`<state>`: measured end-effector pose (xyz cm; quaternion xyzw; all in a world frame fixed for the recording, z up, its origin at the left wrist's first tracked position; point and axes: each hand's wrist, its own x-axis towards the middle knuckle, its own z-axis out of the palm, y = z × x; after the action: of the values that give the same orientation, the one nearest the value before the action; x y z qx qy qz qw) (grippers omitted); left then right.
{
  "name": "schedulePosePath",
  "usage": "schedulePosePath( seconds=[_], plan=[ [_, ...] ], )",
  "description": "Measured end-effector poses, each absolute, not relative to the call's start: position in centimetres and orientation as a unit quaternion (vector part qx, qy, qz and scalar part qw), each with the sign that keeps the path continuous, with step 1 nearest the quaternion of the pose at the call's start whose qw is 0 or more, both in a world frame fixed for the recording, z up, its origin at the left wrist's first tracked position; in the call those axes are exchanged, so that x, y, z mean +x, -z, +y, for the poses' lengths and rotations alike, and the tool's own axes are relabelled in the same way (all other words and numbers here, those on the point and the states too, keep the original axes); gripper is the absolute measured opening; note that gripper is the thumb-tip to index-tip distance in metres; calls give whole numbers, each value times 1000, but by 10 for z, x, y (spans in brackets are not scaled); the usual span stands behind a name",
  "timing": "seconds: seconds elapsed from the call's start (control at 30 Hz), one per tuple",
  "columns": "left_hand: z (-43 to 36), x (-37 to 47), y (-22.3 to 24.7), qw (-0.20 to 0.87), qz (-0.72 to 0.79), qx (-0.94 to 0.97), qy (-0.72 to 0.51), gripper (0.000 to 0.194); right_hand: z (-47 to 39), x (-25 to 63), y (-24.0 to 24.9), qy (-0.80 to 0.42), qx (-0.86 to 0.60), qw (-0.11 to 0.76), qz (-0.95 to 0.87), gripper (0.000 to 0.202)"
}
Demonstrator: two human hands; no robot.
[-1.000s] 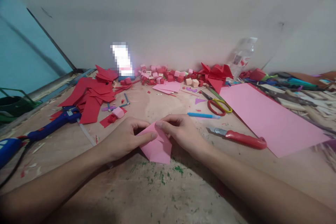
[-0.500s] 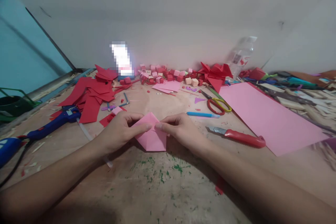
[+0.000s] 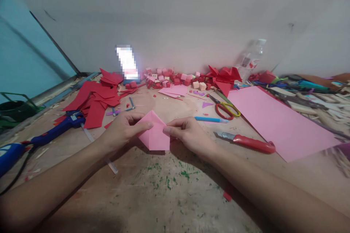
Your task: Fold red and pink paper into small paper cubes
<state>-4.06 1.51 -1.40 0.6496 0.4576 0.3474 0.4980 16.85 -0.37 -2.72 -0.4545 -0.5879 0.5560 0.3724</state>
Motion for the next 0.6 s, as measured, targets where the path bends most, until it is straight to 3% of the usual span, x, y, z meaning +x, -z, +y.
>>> schedulePosePath(
  seconds=[0.6],
  plan=[
    [9,-34,13,485,399,737,-251,26,-7,167,20,-530,-465,375,-602,24]
  ],
)
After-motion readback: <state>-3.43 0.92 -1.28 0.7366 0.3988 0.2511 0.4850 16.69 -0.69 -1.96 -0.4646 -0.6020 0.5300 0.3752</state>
